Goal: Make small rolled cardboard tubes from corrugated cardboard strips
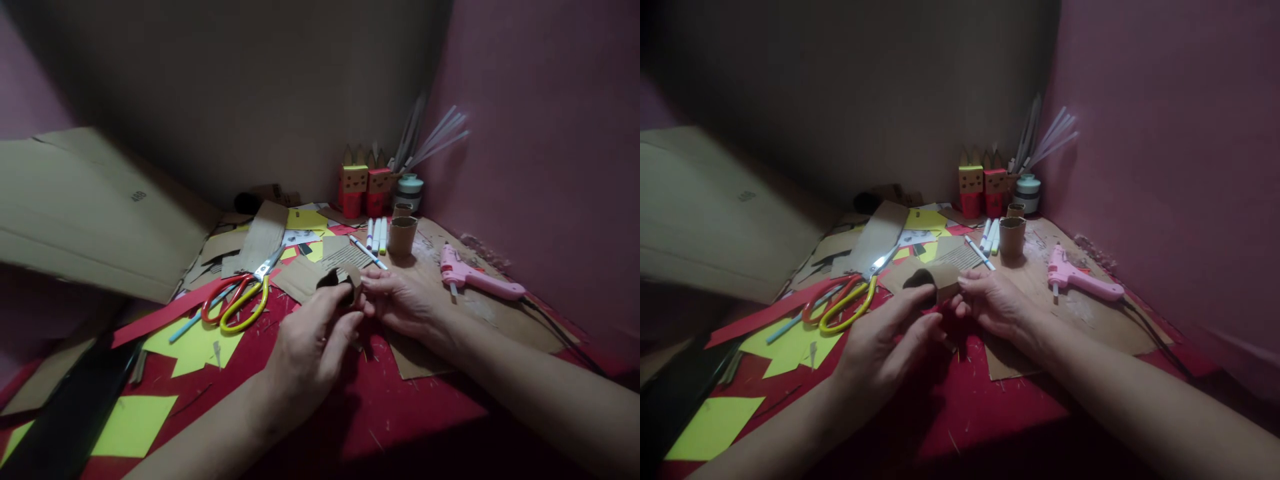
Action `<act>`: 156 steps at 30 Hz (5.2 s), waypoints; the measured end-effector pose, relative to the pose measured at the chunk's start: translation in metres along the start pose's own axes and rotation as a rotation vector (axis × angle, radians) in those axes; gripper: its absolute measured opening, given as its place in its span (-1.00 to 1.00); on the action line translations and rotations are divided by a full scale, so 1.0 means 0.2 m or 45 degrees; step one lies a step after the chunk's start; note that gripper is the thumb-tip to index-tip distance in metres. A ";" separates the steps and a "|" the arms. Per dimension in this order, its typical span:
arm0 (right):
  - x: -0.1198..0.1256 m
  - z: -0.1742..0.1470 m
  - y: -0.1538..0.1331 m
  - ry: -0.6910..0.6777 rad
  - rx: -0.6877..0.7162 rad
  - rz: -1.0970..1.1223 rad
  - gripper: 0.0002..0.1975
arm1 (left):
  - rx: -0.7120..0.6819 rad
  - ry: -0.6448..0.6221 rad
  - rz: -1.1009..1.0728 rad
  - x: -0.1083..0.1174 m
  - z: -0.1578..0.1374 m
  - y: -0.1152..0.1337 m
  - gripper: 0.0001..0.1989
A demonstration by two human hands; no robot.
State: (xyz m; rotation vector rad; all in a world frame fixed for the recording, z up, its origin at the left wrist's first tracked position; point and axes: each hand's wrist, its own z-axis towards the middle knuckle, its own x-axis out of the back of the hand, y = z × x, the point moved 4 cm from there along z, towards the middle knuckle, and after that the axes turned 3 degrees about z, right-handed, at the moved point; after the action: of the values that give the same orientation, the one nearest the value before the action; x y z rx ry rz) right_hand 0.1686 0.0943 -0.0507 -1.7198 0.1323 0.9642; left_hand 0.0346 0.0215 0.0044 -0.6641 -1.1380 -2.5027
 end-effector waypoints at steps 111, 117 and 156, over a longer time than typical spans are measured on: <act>-0.12 -0.07 -0.09 0.209 0.309 -0.508 -0.85 | 0.964 0.072 -0.481 0.00 0.06 -0.21 -0.77; -0.11 -0.07 -0.07 0.200 0.292 -0.599 -0.82 | 0.834 0.121 -0.303 0.01 0.08 -0.21 -0.80; -0.17 0.03 -0.14 -0.187 0.526 -1.238 -0.83 | 0.538 -0.163 -0.307 0.09 0.14 -0.10 -0.69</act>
State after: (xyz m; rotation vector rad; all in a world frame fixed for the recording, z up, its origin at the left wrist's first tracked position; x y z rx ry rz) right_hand 0.1569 0.0976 -0.0080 -1.1004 -0.5278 0.2901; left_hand 0.0181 0.0540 0.0167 -0.6018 -1.8208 -2.3085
